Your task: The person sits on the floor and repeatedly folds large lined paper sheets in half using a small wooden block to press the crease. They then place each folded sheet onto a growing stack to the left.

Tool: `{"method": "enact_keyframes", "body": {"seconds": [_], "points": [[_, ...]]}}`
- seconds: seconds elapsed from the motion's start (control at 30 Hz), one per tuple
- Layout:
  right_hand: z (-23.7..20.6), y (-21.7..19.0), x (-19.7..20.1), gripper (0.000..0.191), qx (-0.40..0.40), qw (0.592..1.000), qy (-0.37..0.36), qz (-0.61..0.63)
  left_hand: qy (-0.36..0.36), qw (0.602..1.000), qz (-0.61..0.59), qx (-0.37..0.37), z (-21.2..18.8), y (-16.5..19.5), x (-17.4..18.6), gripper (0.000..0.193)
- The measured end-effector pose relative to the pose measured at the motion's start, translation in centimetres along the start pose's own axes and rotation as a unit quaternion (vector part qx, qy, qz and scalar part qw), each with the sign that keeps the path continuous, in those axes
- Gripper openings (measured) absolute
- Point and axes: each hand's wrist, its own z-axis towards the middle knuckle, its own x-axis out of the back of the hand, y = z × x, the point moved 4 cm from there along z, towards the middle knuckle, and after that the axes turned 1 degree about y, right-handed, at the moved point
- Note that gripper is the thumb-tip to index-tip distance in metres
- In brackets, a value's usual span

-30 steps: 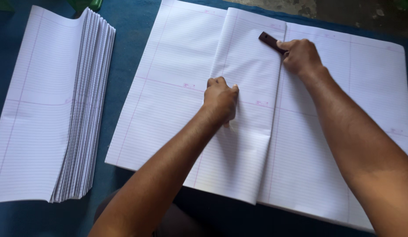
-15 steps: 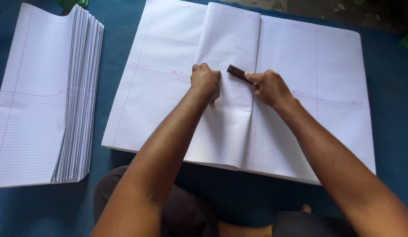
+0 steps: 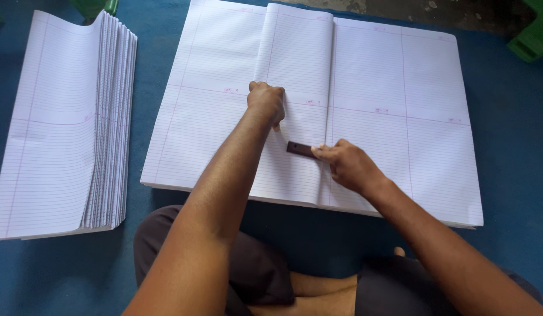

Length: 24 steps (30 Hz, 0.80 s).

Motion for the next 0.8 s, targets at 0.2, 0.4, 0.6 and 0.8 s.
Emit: {"method": "enact_keyframes", "body": {"seconds": [0.2, 0.4, 0.6, 0.8], "points": [[-4.0, -2.9, -0.9, 0.041, 0.07, 0.997, 0.034, -0.005, 0.007, 1.0, -0.022, 0.013, -0.3, 0.2, -0.9, 0.064], [-6.9, -5.7, -1.4, 0.044, 0.074, 0.997, -0.01, -0.004, 0.023, 0.999, -0.027, 0.014, -0.5, 0.5, -1.7, 0.038], [-8.5, -6.7, -1.3, 0.049, 0.107, 0.993, -0.029, -0.032, 0.037, 0.999, -0.023, 0.002, -1.1, 1.0, -3.1, 0.032], [-9.6, -6.2, -0.9, 0.042, 0.133, 0.989, -0.052, 0.024, 0.065, 0.997, -0.017, -0.03, -1.9, 1.5, -4.2, 0.031]]}}
